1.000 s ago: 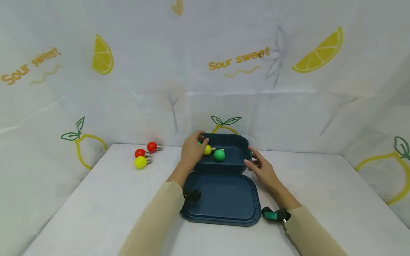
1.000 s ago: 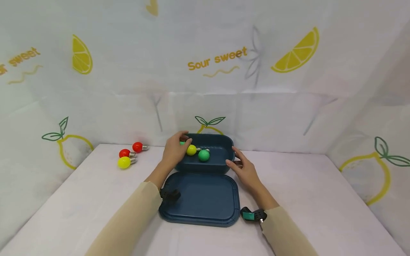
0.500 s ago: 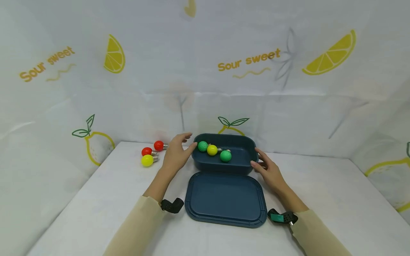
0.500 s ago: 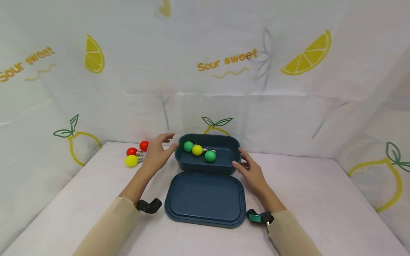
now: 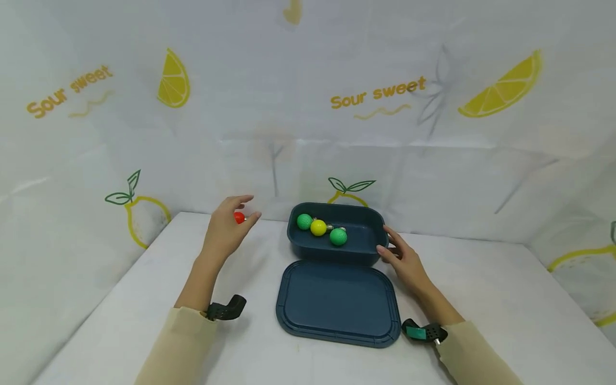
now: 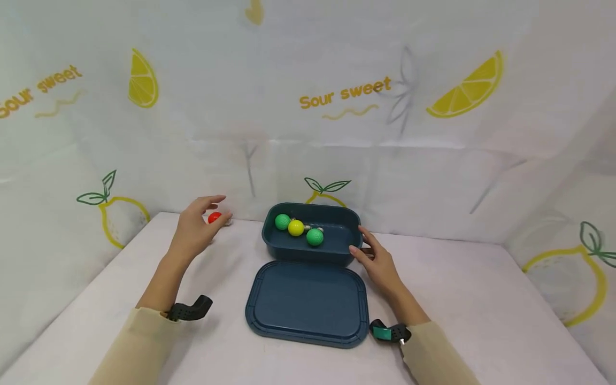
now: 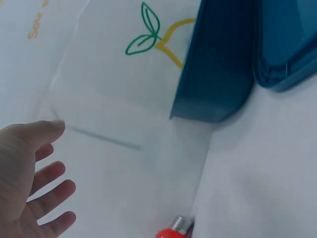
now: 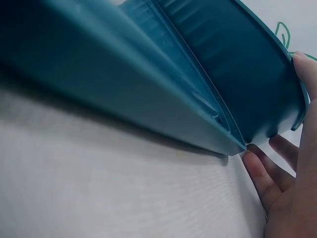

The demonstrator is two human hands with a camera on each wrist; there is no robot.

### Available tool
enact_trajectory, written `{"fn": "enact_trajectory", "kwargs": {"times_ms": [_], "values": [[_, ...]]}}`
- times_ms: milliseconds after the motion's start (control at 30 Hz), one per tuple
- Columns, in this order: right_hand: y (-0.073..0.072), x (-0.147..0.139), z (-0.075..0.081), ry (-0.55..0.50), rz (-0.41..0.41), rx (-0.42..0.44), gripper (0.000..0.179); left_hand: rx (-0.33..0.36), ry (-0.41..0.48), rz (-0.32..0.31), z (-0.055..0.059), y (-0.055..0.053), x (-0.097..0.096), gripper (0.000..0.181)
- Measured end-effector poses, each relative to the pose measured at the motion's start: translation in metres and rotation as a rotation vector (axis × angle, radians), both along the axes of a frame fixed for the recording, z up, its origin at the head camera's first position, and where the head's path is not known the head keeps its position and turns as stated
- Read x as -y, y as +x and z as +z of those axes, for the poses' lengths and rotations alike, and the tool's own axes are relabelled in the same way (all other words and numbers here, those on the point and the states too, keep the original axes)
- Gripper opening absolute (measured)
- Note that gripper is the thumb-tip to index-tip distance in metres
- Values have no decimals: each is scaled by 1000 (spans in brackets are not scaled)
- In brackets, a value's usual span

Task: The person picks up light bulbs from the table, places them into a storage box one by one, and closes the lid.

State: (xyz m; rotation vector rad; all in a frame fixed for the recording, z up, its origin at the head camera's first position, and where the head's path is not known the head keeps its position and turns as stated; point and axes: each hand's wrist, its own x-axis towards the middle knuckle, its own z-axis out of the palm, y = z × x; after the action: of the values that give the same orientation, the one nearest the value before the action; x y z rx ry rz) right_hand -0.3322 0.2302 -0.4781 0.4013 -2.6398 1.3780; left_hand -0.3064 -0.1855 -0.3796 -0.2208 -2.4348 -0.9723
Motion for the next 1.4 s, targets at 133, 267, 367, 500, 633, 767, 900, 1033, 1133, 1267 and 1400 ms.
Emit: {"fn": "enact_trajectory", "kwargs": {"times_ms": [133, 267, 367, 500, 633, 767, 900, 1033, 1133, 1267, 1400], "values": [[-1, 5, 0, -5, 10, 16, 67, 48, -58, 41, -4, 2, 14, 48], [-1, 5, 0, 4, -5, 20, 67, 66, -81, 48, -9, 2, 25, 50], [-1, 4, 1, 11, -9, 24, 67, 83, -84, 45, -12, 1, 32, 49], [-1, 3, 3, 15, -2, 22, 67, 123, -102, 40, -17, -2, 39, 46], [0, 1, 4, 15, -8, 19, 66, 184, -121, 42, -22, -5, 45, 45], [1, -1, 3, 9, -11, 22, 67, 239, -132, 56, -29, -8, 51, 45], [3, 0, 3, 10, -9, 28, 67, 259, -147, 66, -37, -10, 57, 45], [3, 0, 3, 12, -14, 29, 68, 267, -154, 66, -44, -11, 60, 44], [3, 0, 2, 5, -11, 26, 67, 286, -151, 72, -48, -13, 63, 45], [3, 0, 1, 5, -12, 27, 67, 303, -137, 67, -54, -15, 65, 45], [2, 0, 2, 10, -17, 29, 67, 283, -114, 43, -58, -16, 67, 43]]}}
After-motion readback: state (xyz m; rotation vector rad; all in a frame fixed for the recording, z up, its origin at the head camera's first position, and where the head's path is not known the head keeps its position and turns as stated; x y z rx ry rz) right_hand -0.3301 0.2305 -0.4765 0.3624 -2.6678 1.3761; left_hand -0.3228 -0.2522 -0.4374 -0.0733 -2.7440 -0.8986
